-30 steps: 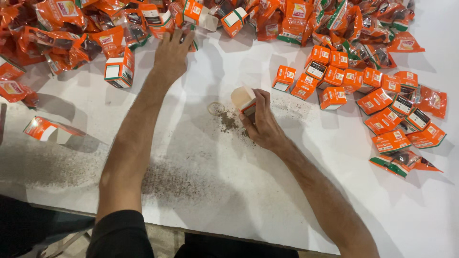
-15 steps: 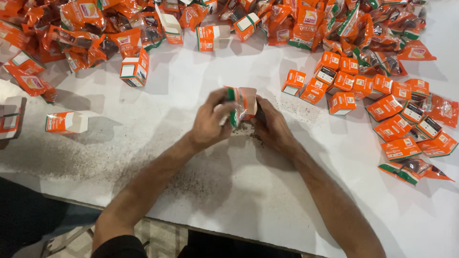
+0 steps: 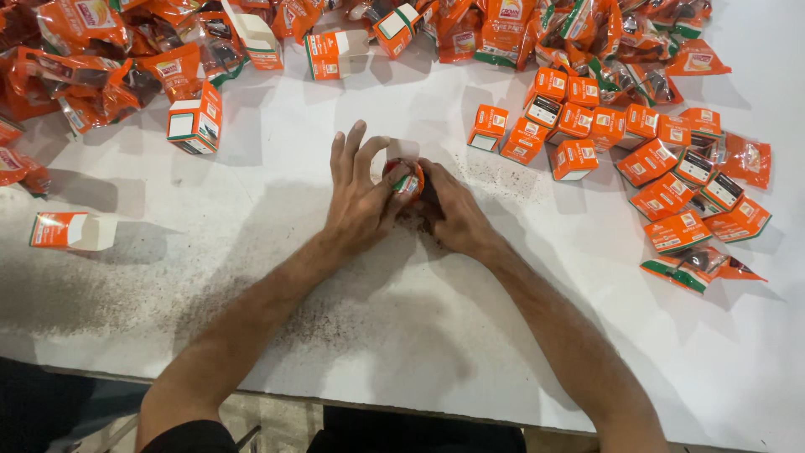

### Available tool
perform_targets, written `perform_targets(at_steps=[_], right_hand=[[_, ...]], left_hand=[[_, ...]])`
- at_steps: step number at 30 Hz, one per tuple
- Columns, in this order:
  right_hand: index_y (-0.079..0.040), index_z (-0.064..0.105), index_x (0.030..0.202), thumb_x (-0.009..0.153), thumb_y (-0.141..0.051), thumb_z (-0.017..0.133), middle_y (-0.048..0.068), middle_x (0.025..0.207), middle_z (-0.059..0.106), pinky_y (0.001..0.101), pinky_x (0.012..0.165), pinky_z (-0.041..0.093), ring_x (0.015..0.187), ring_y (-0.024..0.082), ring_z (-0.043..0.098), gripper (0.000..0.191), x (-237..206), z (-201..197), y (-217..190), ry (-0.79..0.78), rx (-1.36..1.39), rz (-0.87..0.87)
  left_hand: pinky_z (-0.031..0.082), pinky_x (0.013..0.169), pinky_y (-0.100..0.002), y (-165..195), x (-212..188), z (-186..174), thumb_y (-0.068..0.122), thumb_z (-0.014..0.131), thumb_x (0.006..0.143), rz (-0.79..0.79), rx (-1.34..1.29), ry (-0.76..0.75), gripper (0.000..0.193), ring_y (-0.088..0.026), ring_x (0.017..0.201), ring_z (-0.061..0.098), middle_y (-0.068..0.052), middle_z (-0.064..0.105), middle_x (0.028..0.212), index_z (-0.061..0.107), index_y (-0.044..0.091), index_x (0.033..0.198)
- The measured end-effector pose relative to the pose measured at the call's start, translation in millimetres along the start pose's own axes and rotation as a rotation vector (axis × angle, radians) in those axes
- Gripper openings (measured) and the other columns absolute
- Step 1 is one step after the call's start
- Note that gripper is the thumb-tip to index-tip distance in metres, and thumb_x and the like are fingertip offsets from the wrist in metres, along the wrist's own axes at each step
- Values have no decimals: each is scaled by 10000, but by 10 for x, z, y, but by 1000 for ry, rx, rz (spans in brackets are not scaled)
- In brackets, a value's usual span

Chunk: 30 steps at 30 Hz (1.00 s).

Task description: The person picks small orange product packets from a pile on the table, places a packet into a small cardboard box, and folds the box flaps closed, setting the closed box aside. They repeat this packing cycle one box at a time across the table.

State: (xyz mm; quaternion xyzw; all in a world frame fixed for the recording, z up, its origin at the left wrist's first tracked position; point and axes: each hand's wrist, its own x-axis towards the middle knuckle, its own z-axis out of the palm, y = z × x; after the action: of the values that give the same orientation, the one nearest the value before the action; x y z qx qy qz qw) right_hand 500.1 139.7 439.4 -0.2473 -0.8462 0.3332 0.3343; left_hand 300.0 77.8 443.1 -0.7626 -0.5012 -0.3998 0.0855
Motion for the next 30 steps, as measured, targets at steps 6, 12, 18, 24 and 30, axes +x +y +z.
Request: perform_targets(at_steps=[6,12,18,24,30], right_hand=[[0,410,1478,782,136,659,224,1408,548,484,1063,475,1301,446,536,752,-5,53,-11,-11,-79,-49],[12,365,1490,755,144,665,244,1423,531,498,1047,473,1288,461,530,805,-43,92,41,-20,-166,-35],[-54,297,1533,906,91,647,174,1419,612,427,1007,544,1251,387,641,732,-91,109,114,-6,39,91],[-27,524,1450,787,140,669,257,1439,575,469,1049,510,1278,439,586,699,-61,103,153,30,-227,-84],[11,537,1426,699,122,639,273,1414,565,479,1051,505,1249,436,593,743,-53,128,105,24,-422,-139]], left_hand=[[254,1189,-621,140,107,102,91,731,870,-323,-107,1,206,-479,1472,241,-198,376,1515,749,68,1073],[568,736,-384,158,201,43,47,698,882,-847,-572,-61,424,-279,850,663,-220,544,1264,516,-47,1253],[623,551,-269,25,258,174,30,646,902,-953,-908,-40,114,-127,713,703,-86,683,833,623,-54,977],[548,589,-259,-157,144,128,45,619,926,-840,-1033,-161,129,-92,718,667,-101,706,877,631,-1,1046],[577,584,-315,-420,175,52,147,596,914,-1089,-1317,-257,211,-119,603,591,-49,711,825,718,14,1024]])
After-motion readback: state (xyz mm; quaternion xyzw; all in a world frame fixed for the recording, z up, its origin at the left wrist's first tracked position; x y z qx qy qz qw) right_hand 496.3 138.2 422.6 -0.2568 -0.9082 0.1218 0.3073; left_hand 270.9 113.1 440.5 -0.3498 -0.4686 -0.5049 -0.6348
